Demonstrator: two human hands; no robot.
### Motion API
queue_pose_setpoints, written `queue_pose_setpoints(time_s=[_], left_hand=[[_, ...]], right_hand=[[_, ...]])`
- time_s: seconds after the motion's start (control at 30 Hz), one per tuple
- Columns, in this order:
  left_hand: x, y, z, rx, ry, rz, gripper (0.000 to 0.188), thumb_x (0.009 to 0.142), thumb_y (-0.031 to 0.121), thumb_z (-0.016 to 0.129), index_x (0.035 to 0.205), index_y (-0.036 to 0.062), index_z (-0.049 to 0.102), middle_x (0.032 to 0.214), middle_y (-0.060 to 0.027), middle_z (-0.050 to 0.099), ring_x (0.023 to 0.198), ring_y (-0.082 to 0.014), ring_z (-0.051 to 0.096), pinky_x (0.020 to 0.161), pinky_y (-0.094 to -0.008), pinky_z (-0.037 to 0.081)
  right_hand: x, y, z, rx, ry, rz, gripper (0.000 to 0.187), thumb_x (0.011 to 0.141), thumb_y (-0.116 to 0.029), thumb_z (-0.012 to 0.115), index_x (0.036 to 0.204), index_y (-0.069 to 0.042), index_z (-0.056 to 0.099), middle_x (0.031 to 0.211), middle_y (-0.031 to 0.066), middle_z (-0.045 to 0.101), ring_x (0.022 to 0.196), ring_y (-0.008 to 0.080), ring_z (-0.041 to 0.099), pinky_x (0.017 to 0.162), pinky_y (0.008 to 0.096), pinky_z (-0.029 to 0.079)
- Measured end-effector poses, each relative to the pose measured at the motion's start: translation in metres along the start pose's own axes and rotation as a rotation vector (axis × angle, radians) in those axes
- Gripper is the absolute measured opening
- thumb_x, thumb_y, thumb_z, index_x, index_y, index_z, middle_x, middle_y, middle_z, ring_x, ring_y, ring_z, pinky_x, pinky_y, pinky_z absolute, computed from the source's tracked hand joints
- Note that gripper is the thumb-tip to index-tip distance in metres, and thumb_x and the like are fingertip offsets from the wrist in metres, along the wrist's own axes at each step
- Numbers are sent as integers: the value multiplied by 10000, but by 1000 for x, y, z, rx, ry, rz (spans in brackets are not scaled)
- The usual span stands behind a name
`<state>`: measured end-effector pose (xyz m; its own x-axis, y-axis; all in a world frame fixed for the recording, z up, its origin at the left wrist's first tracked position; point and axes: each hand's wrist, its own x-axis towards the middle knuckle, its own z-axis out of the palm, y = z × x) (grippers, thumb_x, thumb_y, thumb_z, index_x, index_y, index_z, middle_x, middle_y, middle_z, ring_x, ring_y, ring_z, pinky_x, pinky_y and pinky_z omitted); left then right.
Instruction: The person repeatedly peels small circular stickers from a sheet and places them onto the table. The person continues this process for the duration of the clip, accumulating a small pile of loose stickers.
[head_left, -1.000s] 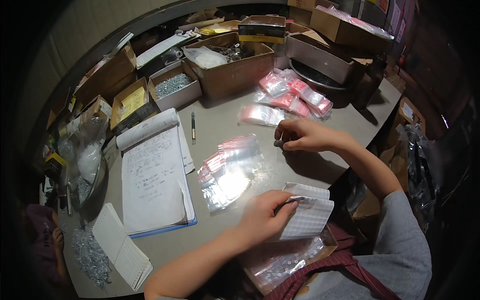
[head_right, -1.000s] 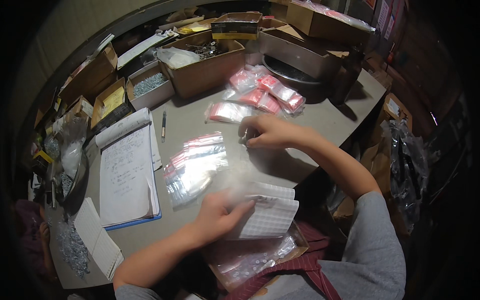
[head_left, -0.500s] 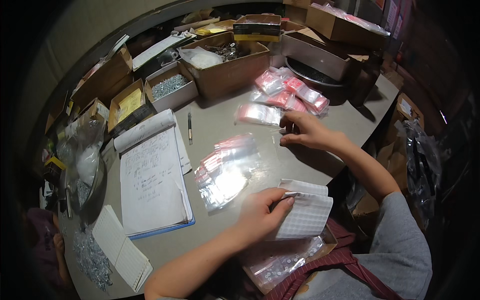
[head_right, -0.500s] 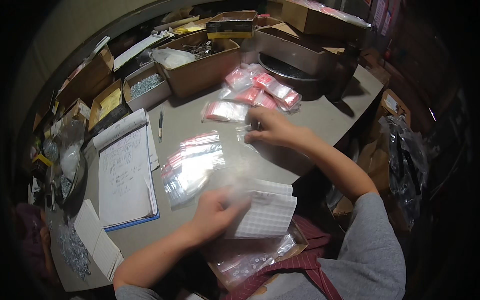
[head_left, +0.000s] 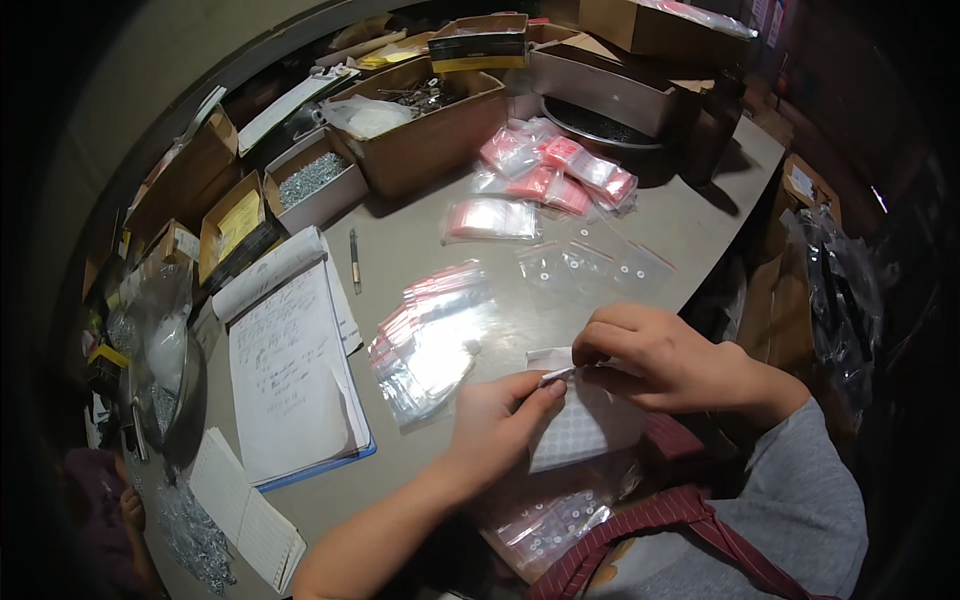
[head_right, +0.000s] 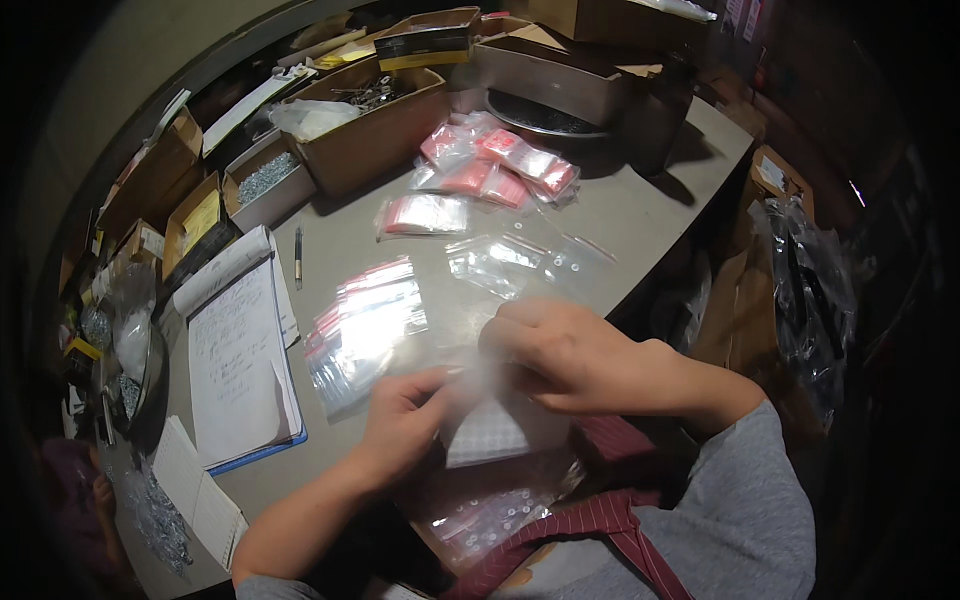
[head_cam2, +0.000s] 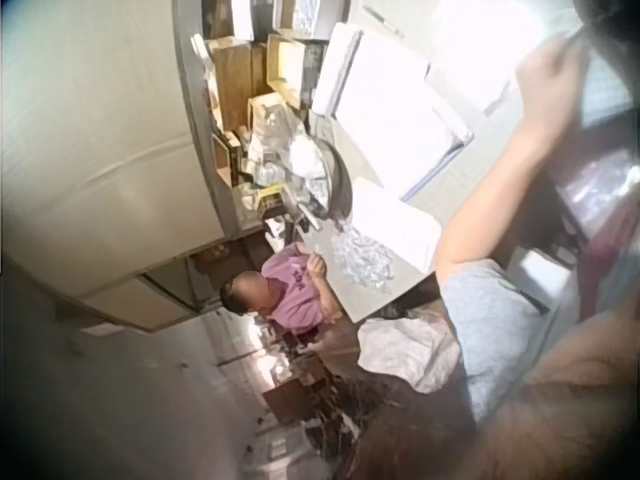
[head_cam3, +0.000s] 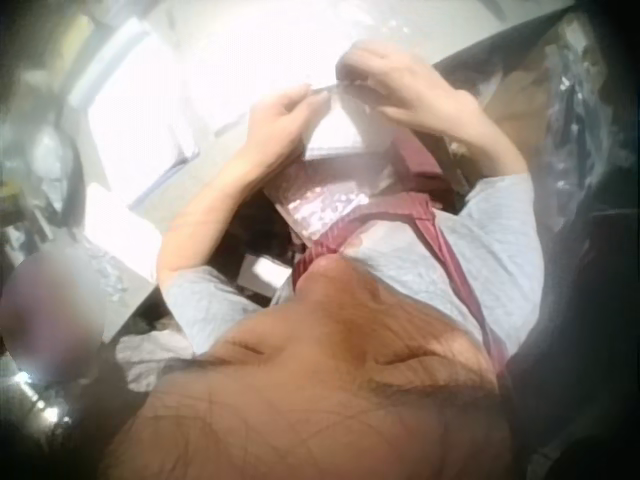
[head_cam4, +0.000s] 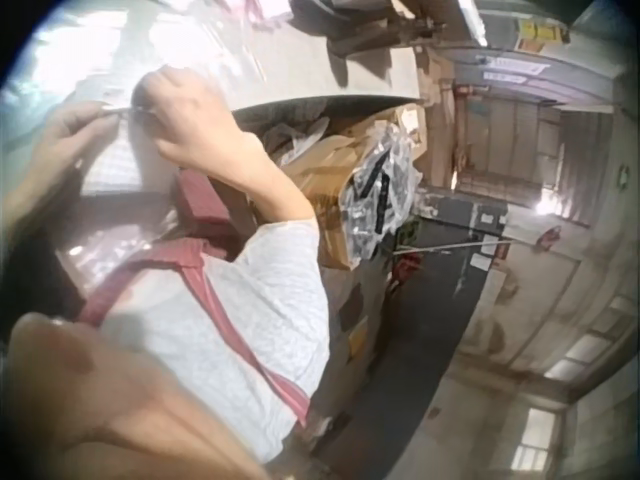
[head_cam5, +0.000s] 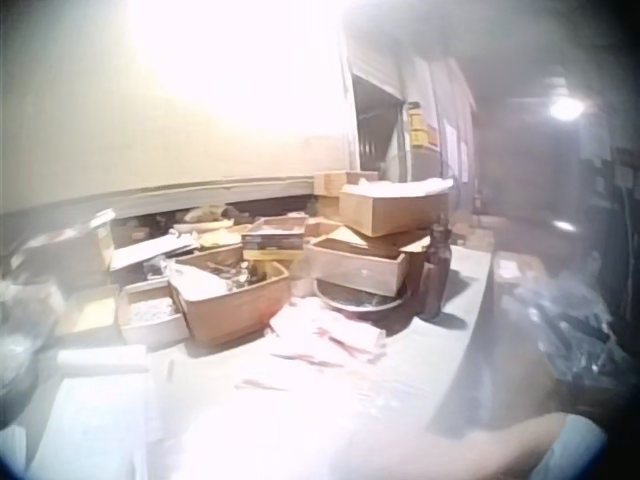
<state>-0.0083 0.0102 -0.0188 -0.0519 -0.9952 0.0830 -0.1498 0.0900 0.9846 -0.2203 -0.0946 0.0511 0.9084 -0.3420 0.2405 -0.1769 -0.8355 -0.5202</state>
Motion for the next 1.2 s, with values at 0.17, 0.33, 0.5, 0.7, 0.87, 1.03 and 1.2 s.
queue_pose_setpoints(time_s=[0.17, 0.33, 0.5, 0.7, 0.87, 1.03, 1.2], left_hand=[[2, 6, -2, 1, -17, -53, 298, 1000, 262, 651, 937, -20, 723, 623, -36, 574, 619, -72, 470, 555, -290, 421], [0, 10, -1, -61, 41, -123, 351, 1004, 294, 643, 889, -33, 701, 642, -45, 584, 643, -82, 484, 591, -288, 434], [2, 4, -5, -47, 31, -143, 350, 1003, 279, 637, 851, -32, 688, 656, -47, 599, 653, -90, 494, 608, -288, 436], [0, 8, -3, -47, 32, -155, 347, 987, 264, 657, 807, -32, 676, 646, -45, 603, 640, -86, 493, 595, -286, 432], [2, 3, -1, -46, 41, -141, 365, 976, 261, 668, 759, -31, 649, 608, -30, 565, 616, -73, 465, 562, -286, 411], [0, 1, -1, -83, 45, -153, 373, 976, 243, 671, 729, -32, 620, 595, -5, 528, 608, -61, 440, 542, -274, 388], [-1, 3, 0, -134, 47, -145, 369, 980, 232, 667, 726, -31, 618, 607, 16, 527, 621, -51, 437, 542, -266, 381]], right_hand=[[-3, 7, 18, -189, 154, -54, 264, 707, -51, 674, 931, -48, 533, 872, 148, 554, 817, 379, 590, 693, 466, 482], [-8, -1, 25, -429, 205, -66, 276, 748, -55, 714, 1009, -12, 634, 911, 116, 618, 799, 310, 636, 692, 394, 528], [-20, 3, 29, -347, 224, -210, 372, 669, -78, 674, 1036, -39, 627, 961, 121, 626, 849, 335, 646, 698, 420, 537], [-23, 48, -42, 27, 277, 456, 256, 916, -238, 693, 959, 14, 683, 793, 59, 676, 704, 112, 626, 616, 278, 496], [-30, 108, -59, 72, 23, 631, 254, 857, -235, 671, 934, 8, 679, 736, 75, 658, 680, 154, 615, 637, 318, 491], [-26, 107, -47, -187, 16, 589, 256, 791, -212, 653, 908, 15, 671, 755, 162, 660, 716, 291, 642, 682, 389, 504], [-26, 102, -48, -157, 32, 607, 273, 767, -219, 649, 884, 26, 673, 798, 198, 673, 764, 341, 655, 708, 418, 506]])
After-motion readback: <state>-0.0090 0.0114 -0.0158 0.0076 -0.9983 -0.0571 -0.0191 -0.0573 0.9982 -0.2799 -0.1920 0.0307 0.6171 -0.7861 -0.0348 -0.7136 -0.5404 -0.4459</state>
